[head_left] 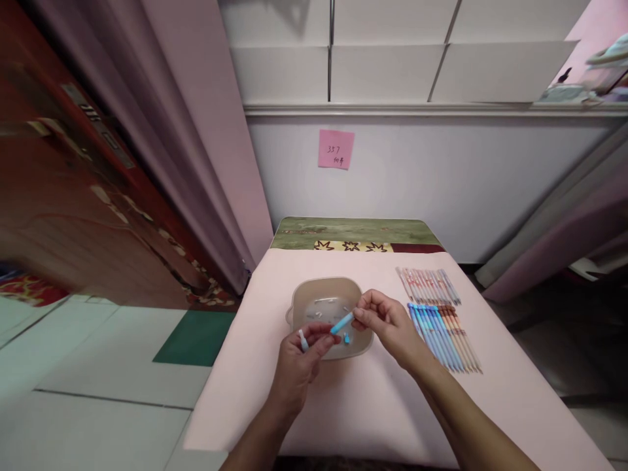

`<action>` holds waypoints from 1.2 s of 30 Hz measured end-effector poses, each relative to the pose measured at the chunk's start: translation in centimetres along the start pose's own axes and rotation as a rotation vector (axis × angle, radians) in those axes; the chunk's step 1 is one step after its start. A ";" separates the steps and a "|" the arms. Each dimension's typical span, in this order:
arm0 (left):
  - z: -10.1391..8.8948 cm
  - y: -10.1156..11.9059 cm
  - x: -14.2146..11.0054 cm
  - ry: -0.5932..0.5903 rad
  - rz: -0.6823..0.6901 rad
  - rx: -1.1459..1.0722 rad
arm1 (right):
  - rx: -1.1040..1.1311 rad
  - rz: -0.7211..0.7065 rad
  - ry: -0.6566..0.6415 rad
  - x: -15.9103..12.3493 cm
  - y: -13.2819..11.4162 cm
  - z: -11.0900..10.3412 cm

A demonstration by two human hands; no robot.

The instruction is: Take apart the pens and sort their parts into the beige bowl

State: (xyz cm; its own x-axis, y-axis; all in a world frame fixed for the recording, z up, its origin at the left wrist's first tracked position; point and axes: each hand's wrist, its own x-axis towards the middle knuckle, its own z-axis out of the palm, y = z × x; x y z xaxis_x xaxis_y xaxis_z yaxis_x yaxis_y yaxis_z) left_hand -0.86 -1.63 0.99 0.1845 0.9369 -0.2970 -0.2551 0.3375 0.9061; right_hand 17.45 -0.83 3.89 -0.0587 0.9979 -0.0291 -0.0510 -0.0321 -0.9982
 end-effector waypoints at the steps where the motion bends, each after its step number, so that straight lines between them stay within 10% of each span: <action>1: 0.1 0.1 0.0 0.007 0.006 0.002 | -0.013 -0.005 0.004 0.0 0.1 0.1; 13: 0.6 -0.3 0.0 0.094 0.339 0.147 | 0.727 0.381 -0.012 -0.2 3.8 3.0; 24: -0.5 0.0 1.0 0.190 0.484 0.427 | 0.815 0.471 -0.064 0.7 5.2 4.4; 29: -1.2 0.1 3.2 0.151 0.358 0.348 | 0.719 0.427 -0.074 2.7 6.4 4.2; 36: -2.6 -0.7 5.7 0.208 0.393 0.342 | -0.063 0.225 -0.035 5.3 8.7 3.5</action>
State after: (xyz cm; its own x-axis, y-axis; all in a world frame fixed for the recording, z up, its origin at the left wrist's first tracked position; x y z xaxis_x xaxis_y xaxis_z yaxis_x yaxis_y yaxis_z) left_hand -2.11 3.71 -2.13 -0.0626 0.9962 0.0606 0.0618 -0.0567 0.9965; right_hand 13.22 3.95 -4.74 -0.0961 0.9634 -0.2503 0.0297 -0.2486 -0.9682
